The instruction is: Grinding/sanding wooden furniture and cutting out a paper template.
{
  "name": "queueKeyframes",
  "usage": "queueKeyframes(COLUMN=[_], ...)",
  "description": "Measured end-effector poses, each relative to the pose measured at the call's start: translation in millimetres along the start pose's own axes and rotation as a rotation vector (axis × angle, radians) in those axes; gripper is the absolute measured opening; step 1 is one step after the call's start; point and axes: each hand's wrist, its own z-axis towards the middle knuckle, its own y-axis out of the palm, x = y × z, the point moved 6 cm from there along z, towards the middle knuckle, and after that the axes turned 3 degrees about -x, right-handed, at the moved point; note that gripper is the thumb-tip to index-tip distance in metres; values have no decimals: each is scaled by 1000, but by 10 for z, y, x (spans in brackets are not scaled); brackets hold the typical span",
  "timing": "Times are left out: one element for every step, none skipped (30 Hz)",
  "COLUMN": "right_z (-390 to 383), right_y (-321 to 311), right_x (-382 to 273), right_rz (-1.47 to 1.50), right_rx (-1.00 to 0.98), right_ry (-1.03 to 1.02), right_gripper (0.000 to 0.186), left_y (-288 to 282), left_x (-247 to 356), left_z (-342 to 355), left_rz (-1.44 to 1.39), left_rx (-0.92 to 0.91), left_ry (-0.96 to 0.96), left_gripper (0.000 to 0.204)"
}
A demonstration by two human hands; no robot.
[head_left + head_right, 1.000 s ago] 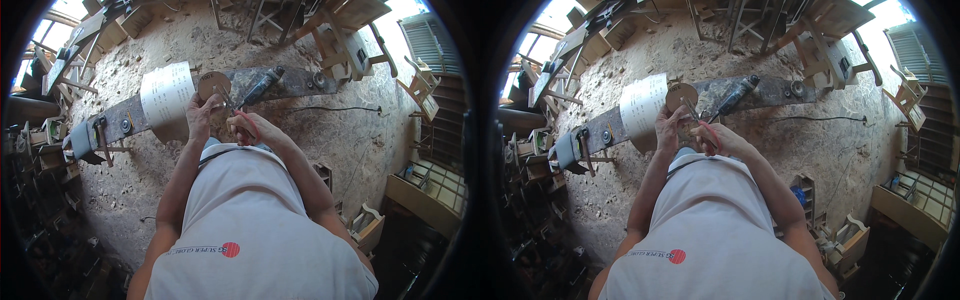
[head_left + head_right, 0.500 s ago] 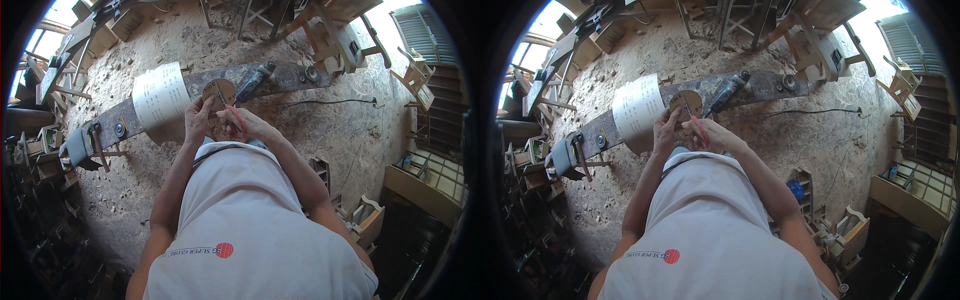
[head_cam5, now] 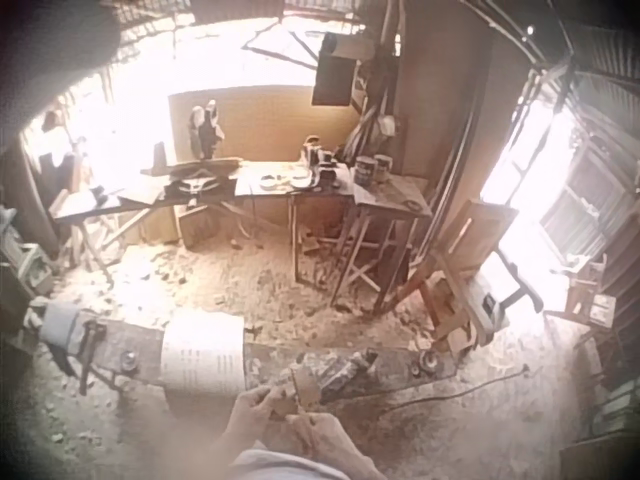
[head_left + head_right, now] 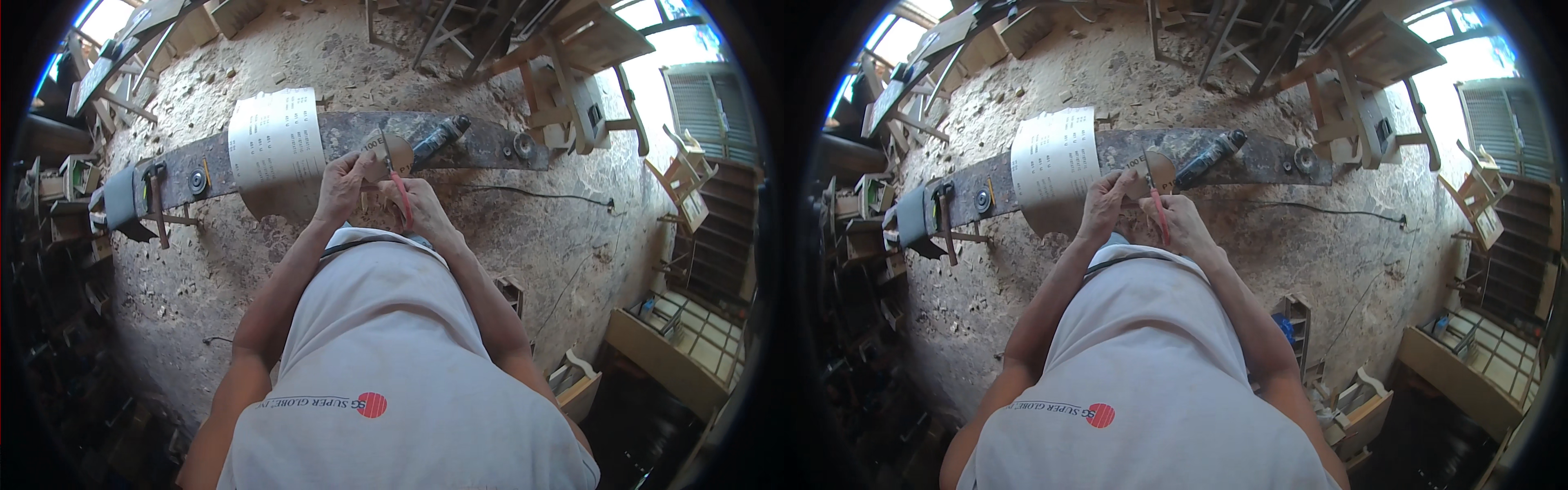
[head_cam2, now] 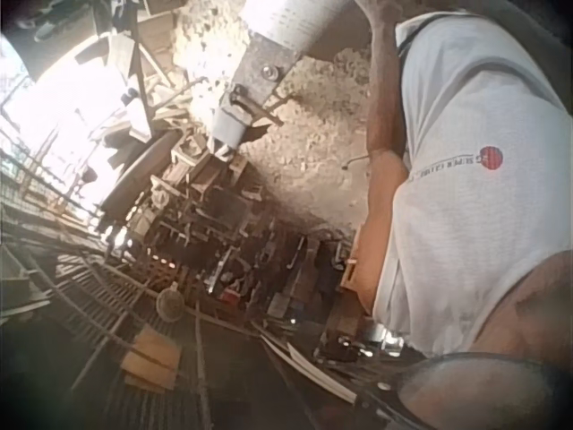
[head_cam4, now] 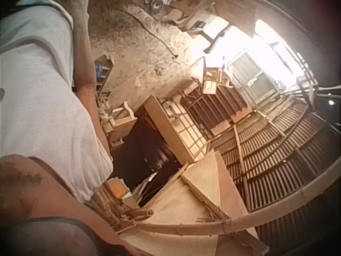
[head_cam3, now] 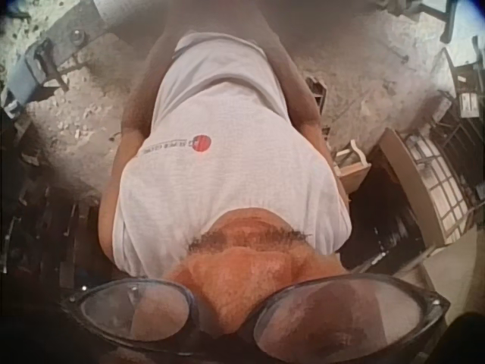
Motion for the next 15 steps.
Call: queueKeyframes(right_z=[-4, -17, -19, -33, -31, -39, -29, -26, -23, -22, -19, -3, 7, 14, 8], right_y=[-2, -2, 11, 23, 37, 40, 36, 36, 24, 22, 14, 12, 4, -11, -6], right_x=[-50, -103, -106, -105, -109, -110, -54, 0, 8, -14, -16, -20, -20, 13, 6], right_rz=[6, 15, 10, 49, 67, 85, 157, 241, 226, 188, 143, 149, 95, 28, 42], right_rx=[2, 6, -2, -22, -30, -37, -16, -11, 4, -10, -16, -25, -14, 13, 3], right_ry=[-93, -186, -186, -180, -176, -171, -74, 14, 20, -33, -56, -89, -121, -100, -151], right_gripper=[52, 52, 52, 49, 48, 47, 51, 55, 55, 55, 55, 55, 54, 54, 54], left_y=[-16, -8, -1, -13, -11, -3, -12, -14, -13, -11, -8, -5, 0, -4, 0], left_x=[3, -9, -18, -28, -32, -60, -44, -49, -52, -55, -57, -59, -61, -56, -67], left_z=[3, 5, 9, 8, 10, 10, 6, 2, -5, -14, -22, -29, -35, -37, -37], left_rz=[2, 19, 36, 33, 61, 90, 84, 96, 109, 107, 81, 56, 56, 56, 54], left_rx=[21, -1, -27, -24, -45, -74, -70, -75, -78, -77, -74, -71, -72, -62, -70], left_ry=[27, 28, 28, 30, 35, 0, 35, 33, 31, 31, 31, 30, 28, 36, 20], left_gripper=[34, 34, 33, 33, 33, 33, 33, 33, 33, 33, 33, 33, 33, 36, 38])
